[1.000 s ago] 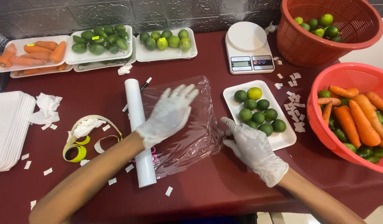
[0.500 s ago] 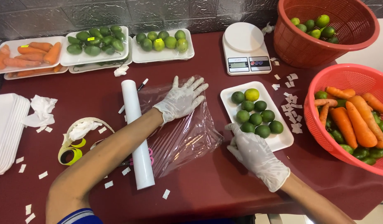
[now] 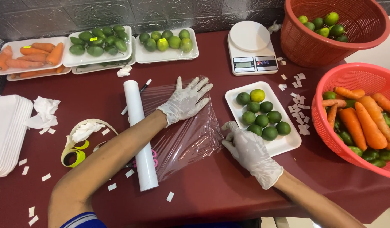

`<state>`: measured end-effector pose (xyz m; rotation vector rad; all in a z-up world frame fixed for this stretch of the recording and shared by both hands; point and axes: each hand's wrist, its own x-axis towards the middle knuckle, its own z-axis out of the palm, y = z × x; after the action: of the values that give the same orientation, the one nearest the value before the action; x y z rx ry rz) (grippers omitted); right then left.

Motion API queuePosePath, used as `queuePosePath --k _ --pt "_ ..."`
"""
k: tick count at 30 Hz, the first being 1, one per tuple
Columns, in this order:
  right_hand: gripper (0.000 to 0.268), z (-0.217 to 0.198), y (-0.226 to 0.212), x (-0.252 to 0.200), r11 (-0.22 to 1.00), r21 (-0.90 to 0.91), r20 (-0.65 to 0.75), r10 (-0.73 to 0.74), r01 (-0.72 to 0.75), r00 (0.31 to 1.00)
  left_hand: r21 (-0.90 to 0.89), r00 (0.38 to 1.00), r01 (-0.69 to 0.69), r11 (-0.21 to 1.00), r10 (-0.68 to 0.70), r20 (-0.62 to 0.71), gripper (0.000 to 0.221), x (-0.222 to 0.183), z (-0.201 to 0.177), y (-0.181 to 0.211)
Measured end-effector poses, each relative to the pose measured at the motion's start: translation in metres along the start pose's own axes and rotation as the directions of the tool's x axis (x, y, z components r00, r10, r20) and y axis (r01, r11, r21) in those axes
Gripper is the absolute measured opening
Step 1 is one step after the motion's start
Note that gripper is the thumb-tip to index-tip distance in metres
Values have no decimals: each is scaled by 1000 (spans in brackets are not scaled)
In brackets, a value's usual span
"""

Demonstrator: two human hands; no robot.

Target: The person is arranging limes on a white foam tray and then wrapping the tray with clear plastic cling film for packaging.

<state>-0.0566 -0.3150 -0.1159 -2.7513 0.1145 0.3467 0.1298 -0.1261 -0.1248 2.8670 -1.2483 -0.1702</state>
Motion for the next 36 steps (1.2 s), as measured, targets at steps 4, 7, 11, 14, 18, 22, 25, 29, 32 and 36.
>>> queuePosePath --k 4,7,11,14,18,22,25,29,32,36 --pt "45 -15 -1 -9 999 3 56 35 -35 998 30 1000 16 999 -17 12 60 -3 -4 2" --pt "41 -24 4 -20 998 10 90 55 -56 994 51 1000 17 999 -18 20 61 -4 -4 4" --pt "46 -12 22 -23 991 -131 65 24 -15 998 80 999 33 996 -35 18 60 -5 -7 7" --pt "47 1 34 -19 962 -268 -32 -67 56 997 92 999 40 995 -41 11 60 -6 -7 8" --pt "44 25 46 -17 887 -446 -184 -220 118 958 112 999 44 993 -46 13 60 -6 -7 9" --pt "45 39 62 -16 856 -439 -257 -409 271 876 121 999 43 992 -43 -3 61 -6 -7 8" --pt "48 46 69 -13 843 -480 -232 -389 243 891 124 998 61 990 -62 12 64 -6 -7 7" --pt "51 35 64 -17 844 -475 -194 -376 248 906 134 998 69 989 -67 -14 69 -2 0 3" --pt "50 18 50 -27 867 -432 -139 -337 250 931 136 997 75 988 -74 -11 74 2 4 0" --pt "40 -8 45 -34 871 -372 37 -332 322 942 299 970 45 953 29 -240 78 12 31 -13"
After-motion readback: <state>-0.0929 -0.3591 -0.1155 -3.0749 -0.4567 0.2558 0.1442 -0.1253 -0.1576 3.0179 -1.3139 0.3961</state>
